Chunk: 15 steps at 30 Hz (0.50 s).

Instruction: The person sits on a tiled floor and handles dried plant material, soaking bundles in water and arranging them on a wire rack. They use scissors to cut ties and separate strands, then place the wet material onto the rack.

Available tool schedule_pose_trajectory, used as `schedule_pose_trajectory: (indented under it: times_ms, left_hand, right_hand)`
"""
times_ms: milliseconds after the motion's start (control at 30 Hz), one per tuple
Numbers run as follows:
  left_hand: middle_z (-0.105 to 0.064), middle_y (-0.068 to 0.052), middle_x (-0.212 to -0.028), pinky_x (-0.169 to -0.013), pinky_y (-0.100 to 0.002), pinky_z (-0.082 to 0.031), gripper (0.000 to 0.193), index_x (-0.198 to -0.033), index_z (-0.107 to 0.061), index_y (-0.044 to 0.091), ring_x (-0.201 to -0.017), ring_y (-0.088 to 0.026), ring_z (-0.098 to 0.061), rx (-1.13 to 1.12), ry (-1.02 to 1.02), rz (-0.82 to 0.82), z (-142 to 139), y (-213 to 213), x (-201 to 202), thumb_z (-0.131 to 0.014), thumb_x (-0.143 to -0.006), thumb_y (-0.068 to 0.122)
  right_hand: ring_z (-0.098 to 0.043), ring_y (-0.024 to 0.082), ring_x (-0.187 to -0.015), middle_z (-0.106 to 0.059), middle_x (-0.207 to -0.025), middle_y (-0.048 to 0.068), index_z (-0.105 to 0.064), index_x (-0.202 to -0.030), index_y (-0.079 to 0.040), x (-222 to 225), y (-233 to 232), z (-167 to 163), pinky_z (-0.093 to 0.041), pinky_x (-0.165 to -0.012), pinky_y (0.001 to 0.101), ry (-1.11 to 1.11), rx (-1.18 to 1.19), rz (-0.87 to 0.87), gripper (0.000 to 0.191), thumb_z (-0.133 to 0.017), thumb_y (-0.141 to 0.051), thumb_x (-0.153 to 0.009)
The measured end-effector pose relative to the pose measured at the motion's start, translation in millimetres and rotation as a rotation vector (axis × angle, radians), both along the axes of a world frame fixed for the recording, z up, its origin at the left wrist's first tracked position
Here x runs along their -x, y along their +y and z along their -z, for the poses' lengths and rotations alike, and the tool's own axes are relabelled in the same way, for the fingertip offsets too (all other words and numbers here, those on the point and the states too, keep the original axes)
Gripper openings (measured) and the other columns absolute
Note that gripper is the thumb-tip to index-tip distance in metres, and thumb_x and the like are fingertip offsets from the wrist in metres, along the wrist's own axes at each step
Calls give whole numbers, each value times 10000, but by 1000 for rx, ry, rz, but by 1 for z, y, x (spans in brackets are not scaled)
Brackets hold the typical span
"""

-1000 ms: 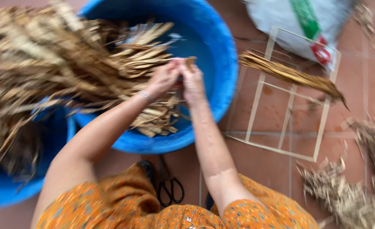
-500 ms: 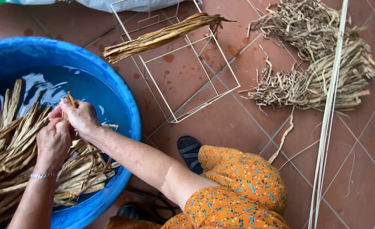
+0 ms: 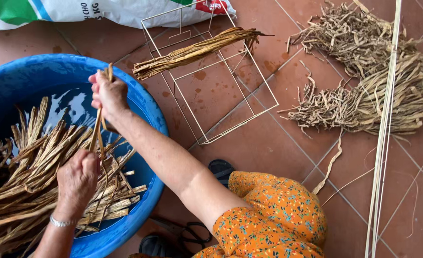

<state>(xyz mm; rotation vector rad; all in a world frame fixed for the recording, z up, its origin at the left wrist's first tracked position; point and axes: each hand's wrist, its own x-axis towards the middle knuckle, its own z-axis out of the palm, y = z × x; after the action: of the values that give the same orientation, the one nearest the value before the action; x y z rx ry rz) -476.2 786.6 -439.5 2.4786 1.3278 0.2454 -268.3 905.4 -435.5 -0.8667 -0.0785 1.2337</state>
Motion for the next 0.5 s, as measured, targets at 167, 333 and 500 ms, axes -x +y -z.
schedule_pose_trajectory:
  times_ms: [167, 333, 500]
  left_hand:
    - [-616, -72, -693, -538, -383, -477, 259, -840, -574, 104, -559, -243, -573, 25, 7, 39, -5, -39, 26, -460, -1071, 128]
    - [-620, -128, -735, -600, -435, -507, 148, -900, -607, 71, -637, -336, -632, 49, -156, -20, -26, -61, 33, -497, -999, 90]
    - [-622, -171, -771, -629, -454, -510, 95, -918, -615, 42, -692, -379, -636, 22, -319, -57, -26, -84, 43, -527, -941, 69]
  right_hand:
    - [-313, 34, -372, -410, -583, -64, -585, -890, -58, -60, 21, 7, -246, -312, 243, -35, -51, 147, 303, -539, -317, -1041]
    - [-312, 33, -368, -415, -570, -65, -595, -890, -64, -101, 37, 21, -237, -314, 242, -79, -72, 166, 297, -561, -329, -1019]
    - [-301, 23, -383, -378, -557, -90, -620, -884, -64, -158, 61, 39, -228, -315, 228, -109, -152, 156, 387, -611, -433, -1000]
